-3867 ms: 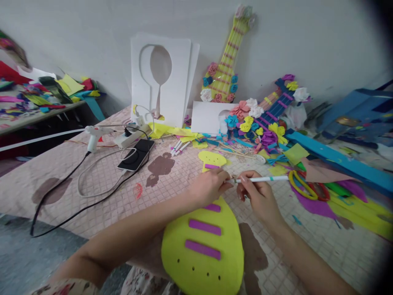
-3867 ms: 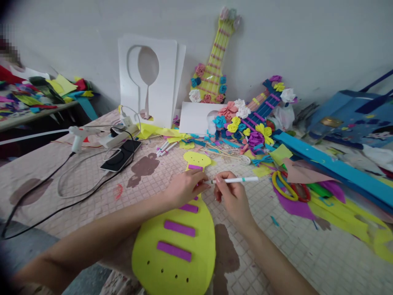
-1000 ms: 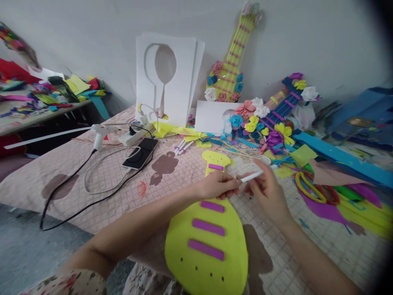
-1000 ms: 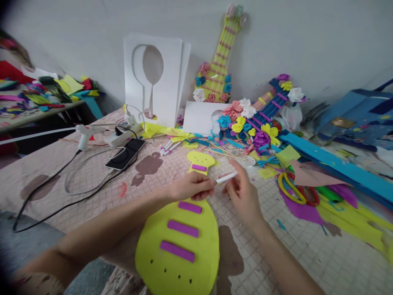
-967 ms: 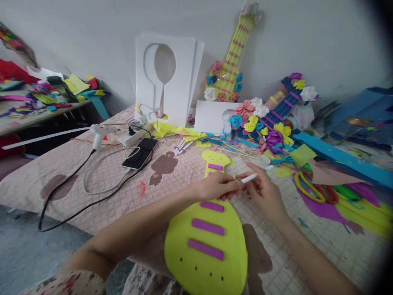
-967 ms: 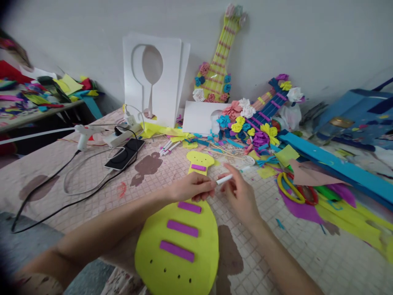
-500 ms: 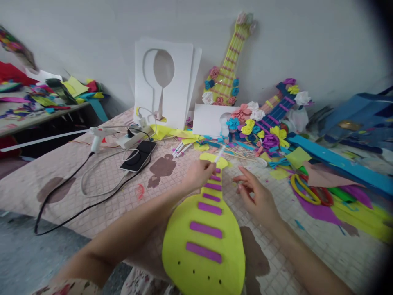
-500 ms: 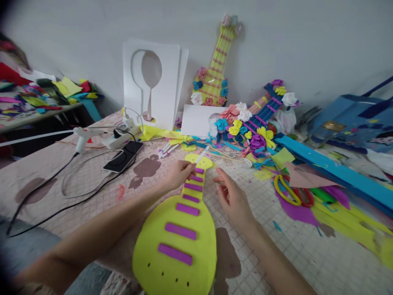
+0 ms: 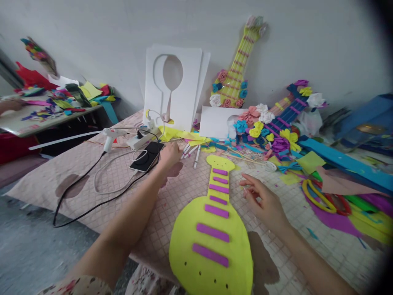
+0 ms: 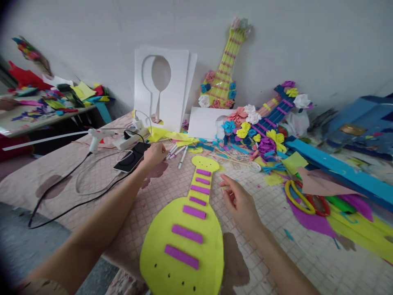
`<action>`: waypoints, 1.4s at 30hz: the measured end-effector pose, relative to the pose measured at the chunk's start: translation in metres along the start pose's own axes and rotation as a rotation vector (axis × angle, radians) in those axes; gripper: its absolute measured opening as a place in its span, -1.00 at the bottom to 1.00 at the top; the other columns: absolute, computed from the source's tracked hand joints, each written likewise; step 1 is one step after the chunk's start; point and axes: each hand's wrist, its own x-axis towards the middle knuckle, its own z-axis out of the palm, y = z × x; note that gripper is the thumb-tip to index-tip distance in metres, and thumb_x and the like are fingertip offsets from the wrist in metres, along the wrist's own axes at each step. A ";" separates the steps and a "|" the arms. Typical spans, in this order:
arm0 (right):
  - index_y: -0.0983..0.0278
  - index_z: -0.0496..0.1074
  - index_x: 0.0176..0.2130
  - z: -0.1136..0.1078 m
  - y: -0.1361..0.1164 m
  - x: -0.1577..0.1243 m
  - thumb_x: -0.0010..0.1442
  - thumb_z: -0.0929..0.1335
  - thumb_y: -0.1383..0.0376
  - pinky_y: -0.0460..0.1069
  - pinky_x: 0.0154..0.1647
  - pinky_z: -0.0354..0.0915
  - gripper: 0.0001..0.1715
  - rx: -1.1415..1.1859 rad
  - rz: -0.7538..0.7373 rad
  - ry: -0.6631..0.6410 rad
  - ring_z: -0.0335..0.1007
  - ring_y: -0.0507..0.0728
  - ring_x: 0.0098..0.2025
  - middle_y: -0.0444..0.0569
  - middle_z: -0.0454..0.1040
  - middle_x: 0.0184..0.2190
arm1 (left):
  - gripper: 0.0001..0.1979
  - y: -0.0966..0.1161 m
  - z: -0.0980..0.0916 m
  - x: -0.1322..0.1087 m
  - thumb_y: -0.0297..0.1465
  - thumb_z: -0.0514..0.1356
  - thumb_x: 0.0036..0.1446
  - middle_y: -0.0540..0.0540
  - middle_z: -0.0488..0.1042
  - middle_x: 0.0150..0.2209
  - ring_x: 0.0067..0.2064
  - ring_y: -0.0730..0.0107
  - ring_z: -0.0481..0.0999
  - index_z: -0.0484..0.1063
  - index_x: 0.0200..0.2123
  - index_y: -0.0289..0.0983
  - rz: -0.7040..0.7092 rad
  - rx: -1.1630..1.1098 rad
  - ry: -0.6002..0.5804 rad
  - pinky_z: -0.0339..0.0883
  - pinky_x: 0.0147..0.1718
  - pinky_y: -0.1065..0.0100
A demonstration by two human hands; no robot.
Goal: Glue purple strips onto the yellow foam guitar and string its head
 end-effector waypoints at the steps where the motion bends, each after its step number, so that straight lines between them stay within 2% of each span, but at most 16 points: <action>1: 0.16 0.23 0.15 0.000 0.000 0.000 0.26 0.23 0.27 -0.01 -0.36 0.40 -0.54 0.001 -0.002 -0.003 0.43 0.07 -0.33 0.05 0.46 -0.10 | -0.70 -0.002 0.001 0.001 -0.29 0.04 0.16 -0.28 0.52 -0.12 -0.10 0.09 0.52 0.46 -0.17 -0.31 0.007 -0.002 -0.025 0.36 -0.20 0.27; 9: 0.17 0.31 0.08 -0.001 -0.002 0.000 0.26 0.24 0.25 -0.02 -0.39 0.39 -0.61 0.015 0.031 -0.023 0.42 0.07 -0.33 0.04 0.47 -0.11 | -0.75 0.004 0.003 -0.003 -0.34 0.11 0.08 -0.33 0.54 -0.18 -0.12 0.06 0.52 0.48 -0.27 -0.37 0.046 0.014 -0.085 0.36 -0.21 0.27; 11: 0.18 0.35 0.05 -0.002 -0.002 -0.001 0.26 0.24 0.25 -0.02 -0.39 0.39 -0.64 0.014 0.028 -0.028 0.42 0.07 -0.33 0.03 0.48 -0.12 | -0.79 -0.002 -0.006 -0.002 -0.37 0.17 0.03 -0.33 0.53 -0.18 -0.13 0.05 0.52 0.48 -0.29 -0.39 0.047 0.024 -0.089 0.36 -0.22 0.28; 14: 0.18 0.43 -0.06 -0.002 -0.004 0.000 0.26 0.25 0.25 -0.02 -0.38 0.37 -0.72 0.059 0.060 -0.010 0.41 0.07 -0.35 0.01 0.50 -0.16 | -0.85 -0.015 -0.032 -0.001 -0.40 0.17 0.03 -0.30 0.53 -0.22 -0.14 0.08 0.51 0.45 -0.36 -0.39 0.068 0.024 -0.088 0.34 -0.24 0.30; 16: 0.19 0.46 -0.14 -0.002 -0.009 0.001 0.25 0.27 0.21 -0.04 -0.45 0.33 -0.76 0.189 0.141 -0.007 0.36 0.04 -0.43 -0.01 0.50 -0.25 | -0.83 -0.016 -0.050 -0.005 -0.38 0.14 0.08 -0.22 0.53 -0.36 -0.23 0.19 0.52 0.42 -0.45 -0.37 0.108 -0.003 -0.116 0.32 -0.29 0.36; 17: 0.20 0.46 -0.16 -0.002 -0.013 0.002 0.24 0.28 0.19 -0.05 -0.50 0.30 -0.77 0.290 0.191 -0.012 0.32 0.02 -0.49 -0.03 0.49 -0.30 | -0.77 -0.012 -0.056 -0.010 -0.33 0.10 0.14 -0.15 0.51 -0.42 -0.32 0.31 0.51 0.40 -0.46 -0.35 0.167 -0.065 -0.163 0.31 -0.36 0.42; 20: 0.18 0.39 -0.07 -0.004 -0.025 0.006 0.18 0.34 0.14 -0.09 -0.66 0.15 -0.68 0.646 0.291 -0.035 0.19 -0.03 -0.61 -0.12 0.42 -0.40 | -0.80 0.021 -0.055 -0.038 -0.31 0.04 0.21 -0.08 0.50 -0.41 -0.44 0.51 0.44 0.35 -0.32 -0.32 0.532 -0.580 -0.378 0.25 -0.48 0.51; 22: 0.14 0.31 -0.01 -0.005 -0.030 0.008 0.13 0.38 0.11 -0.11 -0.70 0.08 -0.56 0.823 0.288 -0.038 0.15 -0.04 -0.64 -0.19 0.35 -0.47 | -0.86 0.053 -0.039 -0.064 -0.36 0.08 0.18 -0.04 0.49 -0.42 -0.44 0.53 0.43 0.35 -0.27 -0.30 0.739 -0.690 -0.514 0.25 -0.47 0.53; 24: 0.15 0.33 -0.12 -0.007 -0.032 0.009 0.13 0.38 0.08 -0.12 -0.70 0.04 -0.66 0.903 0.283 -0.022 0.12 -0.04 -0.66 -0.25 0.25 -0.58 | -0.89 0.080 -0.019 -0.089 -0.38 0.11 0.16 -0.02 0.48 -0.43 -0.44 0.53 0.42 0.36 -0.28 -0.30 0.864 -0.692 -0.572 0.22 -0.49 0.53; 25: 0.17 0.34 -0.23 -0.007 -0.031 0.008 0.15 0.36 0.07 -0.13 -0.70 0.04 -0.74 0.913 0.295 -0.005 0.12 -0.04 -0.67 -0.27 0.20 -0.62 | -0.90 0.091 -0.009 -0.098 -0.38 0.10 0.17 -0.01 0.47 -0.44 -0.47 0.54 0.40 0.35 -0.28 -0.29 0.867 -0.690 -0.563 0.20 -0.51 0.52; 27: 0.21 0.31 -0.39 -0.007 -0.028 0.008 0.19 0.34 0.07 -0.14 -0.69 0.03 -0.73 0.911 0.340 0.037 0.11 -0.05 -0.66 -0.27 0.15 -0.66 | -0.87 0.103 0.006 -0.110 -0.35 0.09 0.19 0.00 0.44 -0.45 -0.48 0.52 0.37 0.35 -0.28 -0.30 0.866 -0.656 -0.530 0.17 -0.51 0.50; 29: 0.23 0.30 -0.42 -0.006 -0.026 0.007 0.18 0.34 0.07 -0.14 -0.70 0.03 -0.69 0.919 0.381 0.071 0.13 -0.06 -0.65 -0.26 0.16 -0.64 | -0.83 0.107 0.013 -0.115 -0.31 0.09 0.21 -0.02 0.43 -0.46 -0.46 0.48 0.37 0.35 -0.34 -0.30 0.883 -0.548 -0.473 0.16 -0.48 0.47; 34: 0.24 0.31 -0.44 -0.002 -0.031 0.007 0.18 0.33 0.02 -0.15 -0.72 0.01 -0.64 0.966 0.441 0.165 0.03 -0.08 -0.73 -0.32 0.02 -0.73 | -0.66 0.107 0.008 -0.124 -0.25 -0.06 0.30 -0.15 0.45 -0.46 -0.45 0.33 0.42 0.36 -0.40 -0.30 0.875 -0.186 -0.371 0.16 -0.46 0.38; 37: 0.24 0.28 -0.48 -0.001 -0.035 0.008 0.17 0.34 0.03 -0.15 -0.73 -0.03 -0.62 0.984 0.472 0.217 -0.03 -0.09 -0.76 -0.34 -0.02 -0.76 | -0.61 0.111 0.003 -0.133 -0.21 -0.13 0.31 -0.15 0.45 -0.48 -0.45 0.29 0.44 0.37 -0.36 -0.29 0.869 -0.136 -0.368 0.20 -0.45 0.36; 42: 0.23 0.26 -0.51 0.004 -0.038 0.009 0.14 0.35 0.04 -0.16 -0.75 -0.07 -0.62 0.991 0.495 0.274 -0.06 -0.10 -0.77 -0.34 -0.05 -0.77 | -0.69 0.117 0.007 -0.139 -0.25 -0.10 0.30 -0.20 0.46 -0.37 -0.35 0.23 0.46 0.34 -0.27 -0.31 0.846 -0.133 -0.254 0.26 -0.37 0.31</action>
